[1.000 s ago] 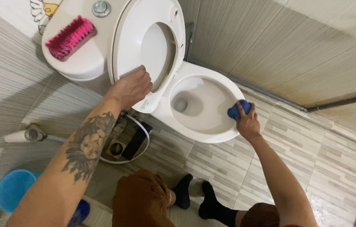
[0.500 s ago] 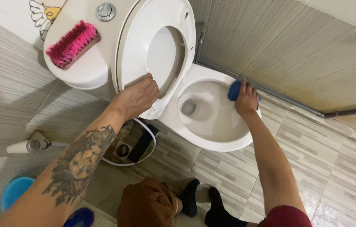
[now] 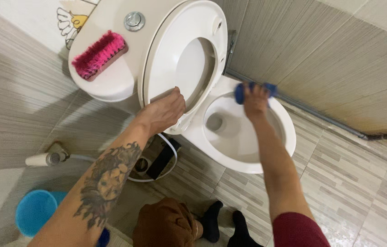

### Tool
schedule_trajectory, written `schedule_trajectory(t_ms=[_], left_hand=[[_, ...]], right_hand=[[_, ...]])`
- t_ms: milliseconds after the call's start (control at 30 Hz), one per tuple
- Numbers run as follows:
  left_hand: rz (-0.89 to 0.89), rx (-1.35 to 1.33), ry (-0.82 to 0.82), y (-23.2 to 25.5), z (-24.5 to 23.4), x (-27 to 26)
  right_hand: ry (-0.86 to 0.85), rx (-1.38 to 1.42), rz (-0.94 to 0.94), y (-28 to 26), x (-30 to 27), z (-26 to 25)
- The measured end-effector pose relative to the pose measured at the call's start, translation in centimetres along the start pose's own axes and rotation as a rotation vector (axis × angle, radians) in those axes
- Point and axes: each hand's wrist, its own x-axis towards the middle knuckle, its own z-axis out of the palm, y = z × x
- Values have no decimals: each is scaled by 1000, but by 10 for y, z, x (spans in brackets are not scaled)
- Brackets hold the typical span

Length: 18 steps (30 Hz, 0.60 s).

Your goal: The person cleans the interior rim and the underside of the toilet seat using a blue cloth.

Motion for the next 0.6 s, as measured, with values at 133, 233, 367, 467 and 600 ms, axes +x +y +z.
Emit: schedule_trajectory(t_ms=[133, 233, 367, 467, 600], left_hand=[[-1, -9, -33, 0, -3, -1], [-1, 11, -29, -3, -7, -5], [-12, 2, -41, -6, -11, -4], [7, -1, -63, -6, -13, -6], [-15, 12, -25, -4, -11, -8]], right_hand=[[28, -20, 32, 71, -65, -9], [69, -57, -3, 92, -130, -19], [19, 12, 9, 99, -203, -31], [70, 44, -42, 84, -241, -32], [-85, 48, -165, 45, -270, -40]])
